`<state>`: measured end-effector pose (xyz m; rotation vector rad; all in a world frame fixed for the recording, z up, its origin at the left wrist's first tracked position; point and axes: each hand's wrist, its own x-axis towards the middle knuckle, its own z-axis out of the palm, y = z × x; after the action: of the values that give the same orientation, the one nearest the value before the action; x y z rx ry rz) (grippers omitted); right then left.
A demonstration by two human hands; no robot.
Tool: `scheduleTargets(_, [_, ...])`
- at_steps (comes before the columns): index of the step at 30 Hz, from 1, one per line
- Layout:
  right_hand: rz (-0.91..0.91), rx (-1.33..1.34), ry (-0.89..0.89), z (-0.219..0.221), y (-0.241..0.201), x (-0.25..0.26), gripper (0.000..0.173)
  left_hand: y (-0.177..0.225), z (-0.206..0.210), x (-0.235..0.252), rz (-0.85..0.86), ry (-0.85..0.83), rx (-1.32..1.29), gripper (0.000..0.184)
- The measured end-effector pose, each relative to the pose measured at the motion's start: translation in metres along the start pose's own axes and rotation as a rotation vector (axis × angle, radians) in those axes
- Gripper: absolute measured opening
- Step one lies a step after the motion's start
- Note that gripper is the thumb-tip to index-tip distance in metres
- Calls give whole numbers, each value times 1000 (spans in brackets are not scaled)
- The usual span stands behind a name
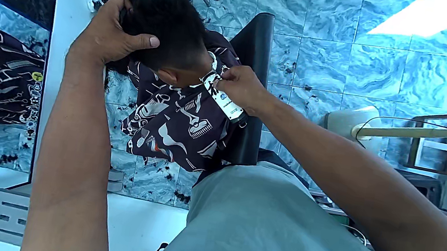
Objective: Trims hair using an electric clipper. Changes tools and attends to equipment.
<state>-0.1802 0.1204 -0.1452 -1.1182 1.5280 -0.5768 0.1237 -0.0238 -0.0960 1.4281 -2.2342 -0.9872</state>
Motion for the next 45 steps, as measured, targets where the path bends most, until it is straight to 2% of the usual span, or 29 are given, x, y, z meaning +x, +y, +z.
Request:
scheduleTargets(3, [-43, 30, -21, -2, -2, 1, 33, 0, 0, 1, -5, -7, 8, 76])
scheduleTargets(6, [35, 11, -13, -1, -2, 1, 30, 1, -1, 1, -12, -17, 17, 77])
scheduleTargets(10, [-57, 46, -30, 1, 0, 2, 30, 4, -2, 1, -29, -23, 6, 74])
scheduleTargets(19, [-39, -2, -7, 11, 4, 3, 30, 6, -2, 2, -26, -32, -8, 74])
scheduleTargets(29, [-155, -30, -3, 16, 2, 0, 32, 5, -1, 5, -28, -26, -5, 75])
scheduleTargets(39, [-111, -37, 32, 24, 3, -3, 32, 4, -2, 5, -40, -35, -13, 73])
scheduleTargets(42, [-160, -12, 27, 26, 4, -1, 34, 2, -2, 7, -34, -29, -23, 75])
scheduleTargets(45, [-112, -48, 42, 28, 4, -1, 31, 4, -2, 6, -34, -39, -17, 73])
